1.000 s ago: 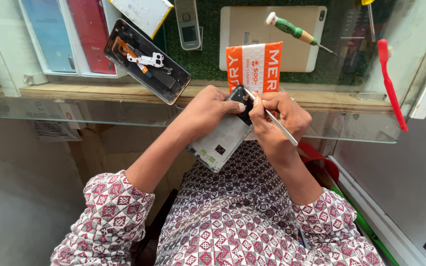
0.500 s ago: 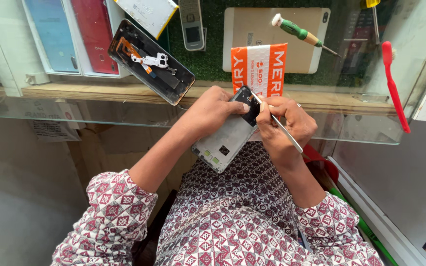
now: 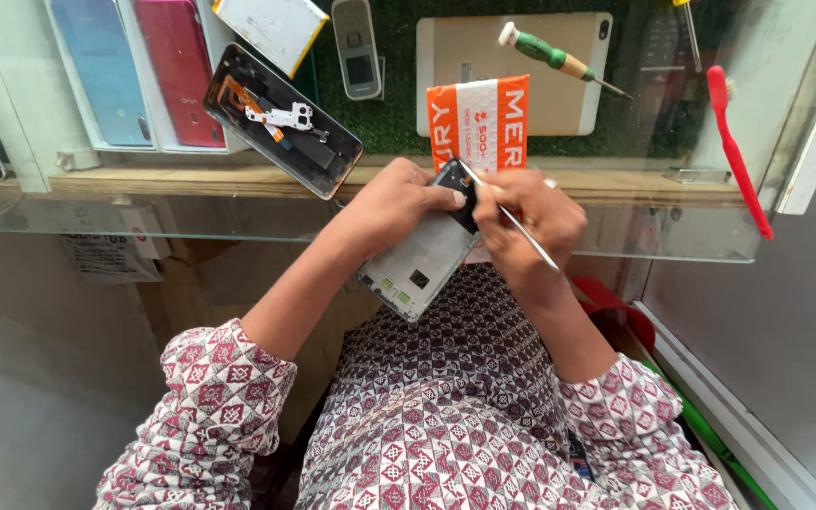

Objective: The person holds a disassembled phone mid-frame and uses a yellow screwdriver and a thin metal pry tool to scrape and pry old adhesive and residue from the frame edges, rotating the frame to work around its perimeter. They briefly set the frame down to reposition the pry tool before continuing to scrape the frame.

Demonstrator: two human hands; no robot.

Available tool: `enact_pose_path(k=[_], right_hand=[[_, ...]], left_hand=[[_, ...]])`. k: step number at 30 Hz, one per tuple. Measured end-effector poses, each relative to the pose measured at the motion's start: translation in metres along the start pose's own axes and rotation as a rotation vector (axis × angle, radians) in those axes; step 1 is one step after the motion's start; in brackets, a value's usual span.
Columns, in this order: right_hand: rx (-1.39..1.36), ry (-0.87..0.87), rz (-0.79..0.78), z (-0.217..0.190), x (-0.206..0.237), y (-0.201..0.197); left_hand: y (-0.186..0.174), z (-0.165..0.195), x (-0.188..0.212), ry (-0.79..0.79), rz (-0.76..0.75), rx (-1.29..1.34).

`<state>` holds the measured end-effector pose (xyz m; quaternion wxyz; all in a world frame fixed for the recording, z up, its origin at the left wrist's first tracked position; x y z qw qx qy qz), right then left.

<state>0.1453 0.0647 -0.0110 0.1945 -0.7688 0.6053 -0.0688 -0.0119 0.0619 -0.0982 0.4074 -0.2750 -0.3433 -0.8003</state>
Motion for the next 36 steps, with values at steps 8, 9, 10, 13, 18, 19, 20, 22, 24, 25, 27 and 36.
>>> enact_pose_path(k=[8,9,10,13,18,19,20,22,24,25,27,36], right_hand=[[-0.016,0.003,0.015,0.002,-0.002,0.002],[-0.012,-0.017,0.013,0.002,-0.002,0.003],[-0.009,-0.032,0.008,0.003,-0.001,0.004],[-0.056,0.000,0.030,0.012,0.002,0.004],[-0.213,0.075,0.056,0.028,0.007,0.005],[-0.284,0.071,0.059,0.030,0.006,0.004],[-0.354,0.063,0.064,0.031,0.004,0.003],[-0.591,0.060,0.111,0.034,0.002,-0.003],[-0.690,0.074,0.135,0.035,0.002,-0.013],[-0.665,0.093,0.143,0.034,0.005,-0.020],[-0.610,0.144,0.092,0.029,0.012,-0.032],[-0.735,0.492,-0.074,0.019,0.065,-0.023]], left_hand=[[-0.002,0.011,0.003,0.032,0.015,-0.065],[-0.001,0.013,0.003,0.044,0.016,-0.081],[0.000,0.012,0.004,0.024,0.012,-0.078],[-0.002,0.012,0.003,-0.009,0.012,-0.092],[-0.001,0.022,0.005,0.041,-0.032,-0.074],[-0.001,0.022,0.006,0.019,-0.031,-0.109],[-0.003,0.024,0.006,0.002,-0.029,-0.147],[-0.002,0.028,0.008,-0.028,-0.053,-0.239],[0.001,0.032,0.011,-0.050,-0.101,-0.353],[0.005,0.034,0.013,-0.033,-0.141,-0.348],[0.018,0.034,0.019,-0.006,-0.235,-0.331],[0.047,0.023,0.039,0.056,-0.486,0.075]])
Point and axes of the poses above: each hand's wrist, its own x-axis away from the middle knuckle, its own y-axis out of the palm, z = x × y, the point moved 8 cm from there along -x, towards the middle knuckle, and after that the axes turned 13 degrees about -z, right-handed, at the moved point
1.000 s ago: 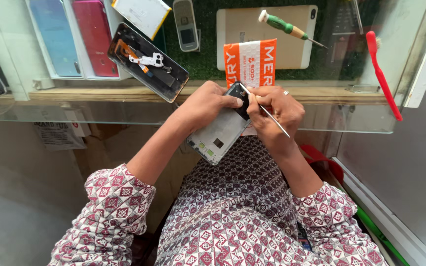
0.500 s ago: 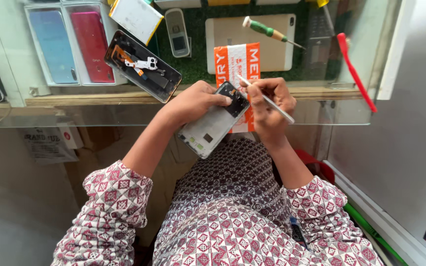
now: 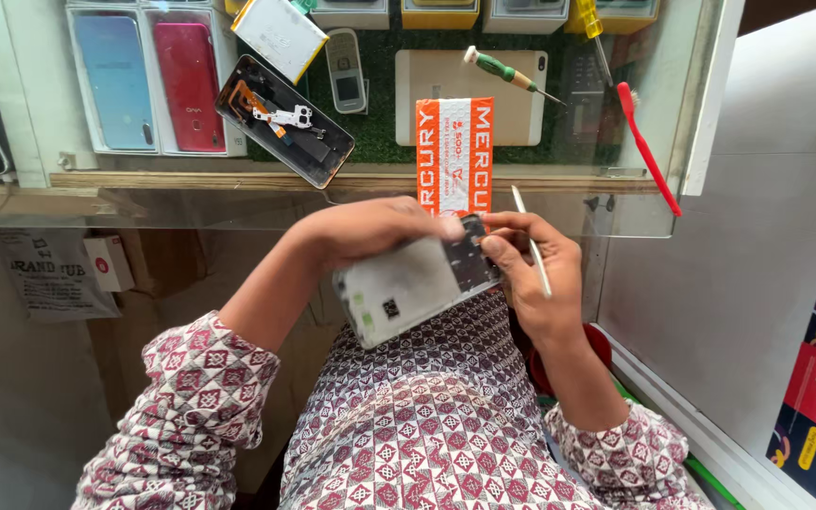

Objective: The person holds a disassembled phone mid-frame and uses a yellow screwdriver and a thin metal pry tool to scrape and pry old adhesive and residue from the frame edges, rotating the frame to work around its perimeter. They briefly set the frame down to reposition the pry tool before continuing to scrape the frame.

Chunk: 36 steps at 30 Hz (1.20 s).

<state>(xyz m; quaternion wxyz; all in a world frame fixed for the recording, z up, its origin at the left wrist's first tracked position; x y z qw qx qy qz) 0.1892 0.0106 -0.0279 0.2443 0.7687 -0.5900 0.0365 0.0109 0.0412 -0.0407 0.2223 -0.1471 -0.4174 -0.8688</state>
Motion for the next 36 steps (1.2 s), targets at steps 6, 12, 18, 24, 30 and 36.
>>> enact_pose_path(k=[6,12,18,24,30,36], right_hand=[[-0.377,-0.183,0.199,0.002,0.006,-0.011],[-0.032,-0.269,0.265,0.010,0.013,-0.007],[0.339,-0.389,0.150,-0.006,0.010,-0.009],[0.458,-0.416,0.200,-0.017,0.022,-0.016],[0.571,-0.284,0.248,-0.002,0.032,-0.004],[0.757,-0.334,0.248,-0.015,0.036,0.020]], left_hand=[[0.002,0.000,0.030,0.526,0.162,0.586],[0.044,-0.015,0.018,0.819,0.687,0.046],[0.007,-0.017,0.014,0.565,0.925,0.019],[-0.006,0.012,0.022,0.456,0.883,-0.322],[-0.023,0.003,0.015,0.525,0.922,-0.181],[-0.027,-0.009,0.019,0.431,0.907,-0.166]])
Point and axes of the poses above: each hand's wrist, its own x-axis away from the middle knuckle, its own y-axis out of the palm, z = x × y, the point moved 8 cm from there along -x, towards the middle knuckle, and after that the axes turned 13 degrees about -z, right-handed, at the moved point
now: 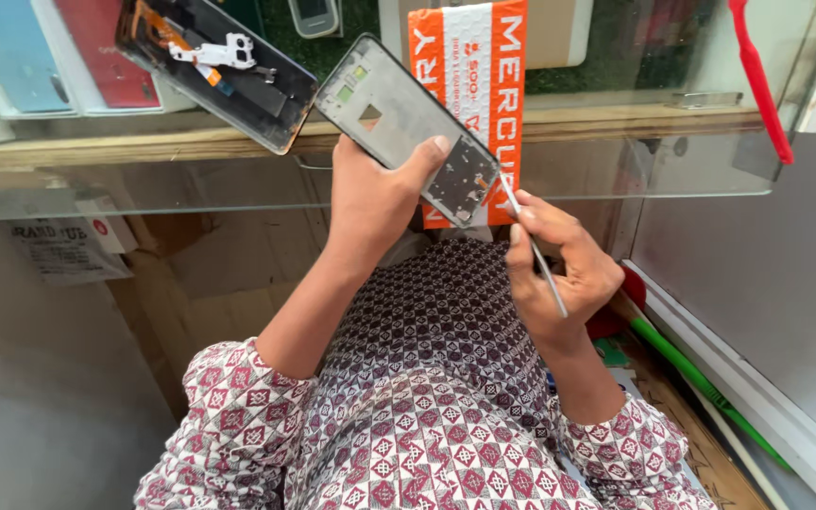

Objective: The person holds a disassembled phone mid-frame and uses a yellow screwdriver and a thin metal pry tool to scrape and pry old adhesive and residue from the frame edges, rotating the frame to work around its perimeter. They briefly set the frame down to reposition the pry tool before continuing to scrape the frame.

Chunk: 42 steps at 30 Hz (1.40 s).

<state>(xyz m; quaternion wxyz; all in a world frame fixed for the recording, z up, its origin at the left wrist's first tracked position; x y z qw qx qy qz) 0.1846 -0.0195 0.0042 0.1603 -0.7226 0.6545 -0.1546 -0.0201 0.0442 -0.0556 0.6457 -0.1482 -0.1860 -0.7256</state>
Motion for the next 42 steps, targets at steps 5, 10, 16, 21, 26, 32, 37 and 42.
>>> enact_pose_path(k=[5,10,16,21,26,32,37,42], right_hand=[[-0.002,-0.095,0.008,-0.003,-0.004,0.001],[0.037,-0.096,0.031,0.002,-0.001,0.004],[0.056,-0.124,0.089,-0.003,0.001,0.008],[0.165,-0.174,0.106,-0.011,-0.009,0.013],[0.268,-0.183,0.112,-0.019,-0.016,0.015],[0.282,-0.185,0.107,-0.023,-0.016,0.018],[0.293,-0.190,0.100,-0.022,-0.014,0.020],[0.313,-0.188,0.099,-0.022,-0.014,0.018]], left_hand=[[0.003,0.005,-0.006,0.109,0.004,-0.027],[0.005,0.008,-0.002,0.186,-0.011,-0.056],[0.011,0.014,0.007,0.289,-0.012,-0.065],[0.010,0.018,0.003,0.347,-0.016,-0.088],[0.008,0.017,0.001,0.363,0.010,-0.012],[0.010,0.017,0.003,0.387,0.044,-0.077],[0.010,0.016,0.001,0.369,0.041,-0.071],[0.011,0.017,0.001,0.361,0.040,-0.081]])
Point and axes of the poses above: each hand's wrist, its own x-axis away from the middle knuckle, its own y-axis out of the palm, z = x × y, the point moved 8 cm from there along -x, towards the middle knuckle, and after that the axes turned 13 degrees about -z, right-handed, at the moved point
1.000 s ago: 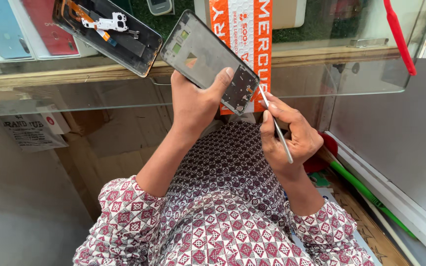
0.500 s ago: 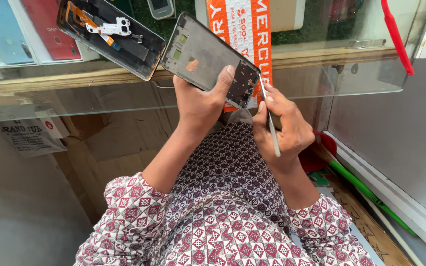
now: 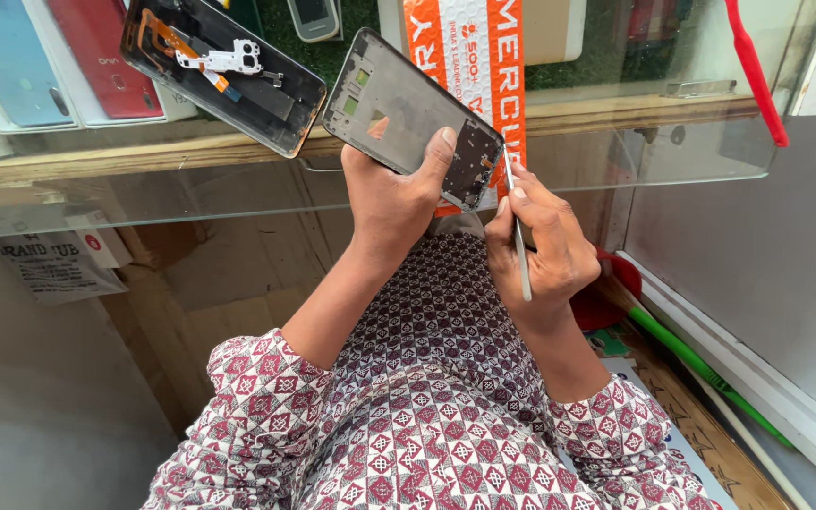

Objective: The person holds a disassembled phone mid-frame and uses a yellow screwdriver and a thin metal pry tool to scrape and pry old adhesive and residue from the frame edges, rotating the frame to work around its perimeter. They briefly set the frame down to reposition the pry tool before continuing to scrape the frame.

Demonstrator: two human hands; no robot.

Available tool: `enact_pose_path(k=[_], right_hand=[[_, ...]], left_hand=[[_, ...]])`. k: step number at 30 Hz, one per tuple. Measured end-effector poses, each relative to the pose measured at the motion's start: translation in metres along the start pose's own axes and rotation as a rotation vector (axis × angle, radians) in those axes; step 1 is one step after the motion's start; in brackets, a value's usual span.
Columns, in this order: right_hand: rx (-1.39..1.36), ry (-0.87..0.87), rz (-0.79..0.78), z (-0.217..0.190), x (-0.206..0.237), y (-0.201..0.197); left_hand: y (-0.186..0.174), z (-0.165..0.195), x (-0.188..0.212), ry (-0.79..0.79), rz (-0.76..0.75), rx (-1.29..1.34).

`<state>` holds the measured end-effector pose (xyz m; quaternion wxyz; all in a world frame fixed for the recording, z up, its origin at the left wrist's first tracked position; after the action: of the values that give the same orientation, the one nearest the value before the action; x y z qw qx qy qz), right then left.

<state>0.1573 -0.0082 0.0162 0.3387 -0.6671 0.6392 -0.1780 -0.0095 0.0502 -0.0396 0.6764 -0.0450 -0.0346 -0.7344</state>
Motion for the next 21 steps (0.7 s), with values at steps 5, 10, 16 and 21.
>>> enact_pose_path(k=[5,10,16,21], right_hand=[[0.003,0.007,-0.027,-0.005,-0.003,0.000],[-0.036,0.041,-0.065,-0.008,-0.005,-0.005],[0.019,0.026,-0.113,-0.017,-0.008,-0.005],[-0.015,0.029,-0.108,-0.013,-0.011,-0.006]], left_hand=[[-0.001,0.001,0.001,-0.001,0.007,0.014],[-0.002,0.003,0.001,-0.008,0.002,-0.019],[-0.004,-0.003,0.001,-0.076,0.006,0.005],[-0.003,-0.003,0.000,-0.058,0.025,-0.003]])
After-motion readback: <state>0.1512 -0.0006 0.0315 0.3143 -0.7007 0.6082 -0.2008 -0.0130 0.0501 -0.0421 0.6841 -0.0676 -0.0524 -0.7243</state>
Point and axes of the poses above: each hand's wrist, its own x-axis away from the middle knuckle, its own y-axis out of the palm, z = x × y, the point moved 8 cm from there along -x, towards the middle knuckle, and after that the axes turned 13 degrees about -z, right-handed, at the moved point
